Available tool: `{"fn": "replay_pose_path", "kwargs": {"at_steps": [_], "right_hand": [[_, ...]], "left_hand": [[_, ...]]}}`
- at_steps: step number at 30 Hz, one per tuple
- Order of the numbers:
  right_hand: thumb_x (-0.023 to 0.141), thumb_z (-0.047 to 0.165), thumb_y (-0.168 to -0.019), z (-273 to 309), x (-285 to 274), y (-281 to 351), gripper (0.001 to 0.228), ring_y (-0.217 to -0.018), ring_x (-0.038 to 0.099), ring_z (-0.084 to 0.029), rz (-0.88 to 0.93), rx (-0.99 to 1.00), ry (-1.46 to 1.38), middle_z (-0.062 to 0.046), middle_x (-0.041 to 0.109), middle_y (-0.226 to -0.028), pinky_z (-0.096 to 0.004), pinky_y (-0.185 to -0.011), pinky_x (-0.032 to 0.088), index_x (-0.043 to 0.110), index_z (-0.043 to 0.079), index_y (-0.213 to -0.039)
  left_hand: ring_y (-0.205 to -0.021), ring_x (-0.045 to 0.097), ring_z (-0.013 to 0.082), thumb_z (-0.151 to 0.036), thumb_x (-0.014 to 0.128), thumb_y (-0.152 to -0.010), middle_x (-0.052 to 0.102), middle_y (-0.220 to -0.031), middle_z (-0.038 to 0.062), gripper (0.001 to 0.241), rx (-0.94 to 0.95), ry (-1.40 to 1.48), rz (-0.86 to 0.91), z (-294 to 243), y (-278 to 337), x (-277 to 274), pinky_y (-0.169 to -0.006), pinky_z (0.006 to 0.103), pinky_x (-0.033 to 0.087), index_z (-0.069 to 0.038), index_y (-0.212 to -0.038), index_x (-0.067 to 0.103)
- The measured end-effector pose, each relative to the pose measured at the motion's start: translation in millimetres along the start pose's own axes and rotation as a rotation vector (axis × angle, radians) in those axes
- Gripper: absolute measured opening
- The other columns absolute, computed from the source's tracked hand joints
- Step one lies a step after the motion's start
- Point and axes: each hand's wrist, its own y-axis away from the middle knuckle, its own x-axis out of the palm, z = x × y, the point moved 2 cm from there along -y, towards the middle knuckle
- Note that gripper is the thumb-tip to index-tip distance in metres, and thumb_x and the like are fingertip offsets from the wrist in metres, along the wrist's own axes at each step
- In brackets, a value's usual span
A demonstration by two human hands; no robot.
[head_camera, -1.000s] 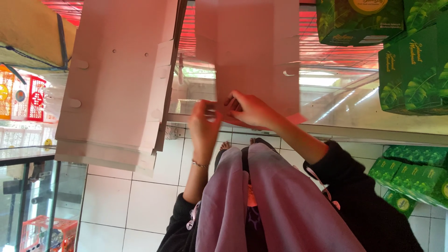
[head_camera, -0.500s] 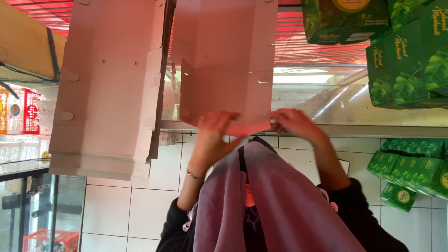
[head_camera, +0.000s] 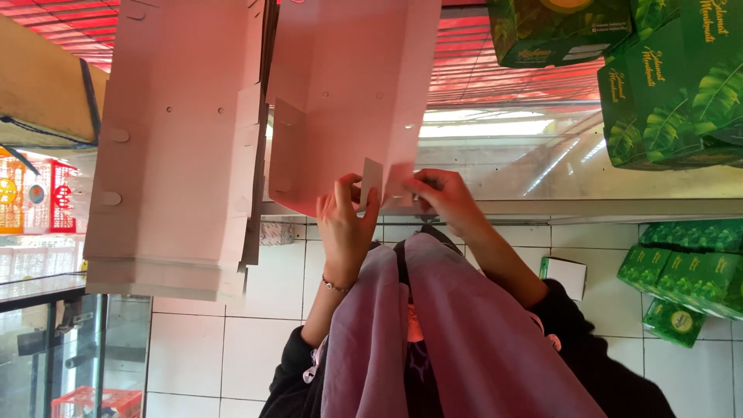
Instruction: Folding flat cardboard sheets into cake boxes and stacking them on a shelf.
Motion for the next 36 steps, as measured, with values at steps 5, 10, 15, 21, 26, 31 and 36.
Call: {"fn": "replay_pose_path", "kwargs": {"at_steps": [5,10,15,21,26,31,36], "right_hand": [[0.069,0.023,-0.098,31,39,8,0.019,-0.059,0.052,-0.002,0.078,-0.052,0.075,0.003,0.068,-0.075,-0.02,-0.052,0.041,0.075,0.005,-0.098],[0.07,0.024,-0.098,39,50,6,0.021,-0.055,0.047,-0.003,0.069,-0.052,0.102,0.003,0.067,-0.073,-0.021,-0.048,0.036,0.077,0.004,-0.098],[0.071,0.024,-0.098,37,52,4,0.025,-0.054,0.048,-0.004,0.054,-0.049,0.129,0.001,0.066,-0.072,-0.021,-0.047,0.036,0.075,0.0,-0.093],[0.068,0.025,-0.102,29,50,7,0.025,-0.055,0.045,-0.003,0.064,-0.086,0.034,0.003,0.058,-0.07,-0.021,-0.048,0.034,0.076,0.002,-0.097],[0.067,0.026,-0.101,39,53,15,0.025,-0.056,0.047,-0.002,0.068,-0.101,0.039,0.003,0.063,-0.073,-0.02,-0.048,0.036,0.074,0.003,-0.097],[0.069,0.026,-0.1,53,47,21,0.025,-0.056,0.049,-0.002,0.028,-0.163,0.143,0.002,0.066,-0.073,-0.02,-0.048,0.038,0.075,0.002,-0.095],[0.071,0.029,-0.099,53,28,19,0.027,-0.066,0.057,-0.001,-0.01,-0.149,0.247,0.002,0.072,-0.078,-0.019,-0.054,0.045,0.075,0.003,-0.094]], "left_hand": [[-0.091,0.065,0.0228,-0.016,0.079,-0.087,0.07,-0.093,0.004,0.035,0.118,-0.23,-0.091,-3,3,-7,-0.09,0.0415,0.043,-0.008,-0.117,0.063],[-0.102,0.063,0.0276,-0.011,0.075,-0.084,0.068,-0.106,0.009,0.049,0.193,-0.222,-0.051,-6,8,-18,-0.098,0.0437,0.043,-0.004,-0.131,0.061],[-0.101,0.062,0.0292,-0.009,0.073,-0.093,0.066,-0.103,0.01,0.042,0.108,-0.137,-0.017,-9,10,-26,-0.096,0.0433,0.046,-0.008,-0.134,0.062],[-0.1,0.064,0.0284,-0.006,0.069,-0.093,0.069,-0.102,0.009,0.04,0.075,-0.08,0.035,-10,11,-32,-0.094,0.0418,0.047,-0.009,-0.133,0.063],[-0.1,0.064,0.0289,-0.006,0.07,-0.093,0.069,-0.101,0.01,0.039,0.08,-0.074,0.05,-11,12,-25,-0.094,0.0417,0.047,-0.009,-0.131,0.064],[-0.098,0.064,0.0289,-0.005,0.07,-0.092,0.069,-0.099,0.009,0.039,0.102,-0.045,0.086,-19,9,-18,-0.091,0.0414,0.048,-0.01,-0.13,0.065],[-0.106,0.066,0.0274,-0.001,0.065,-0.09,0.072,-0.105,0.008,0.052,0.152,0.08,0.207,-26,12,-5,-0.094,0.0415,0.048,-0.007,-0.141,0.056]]}}
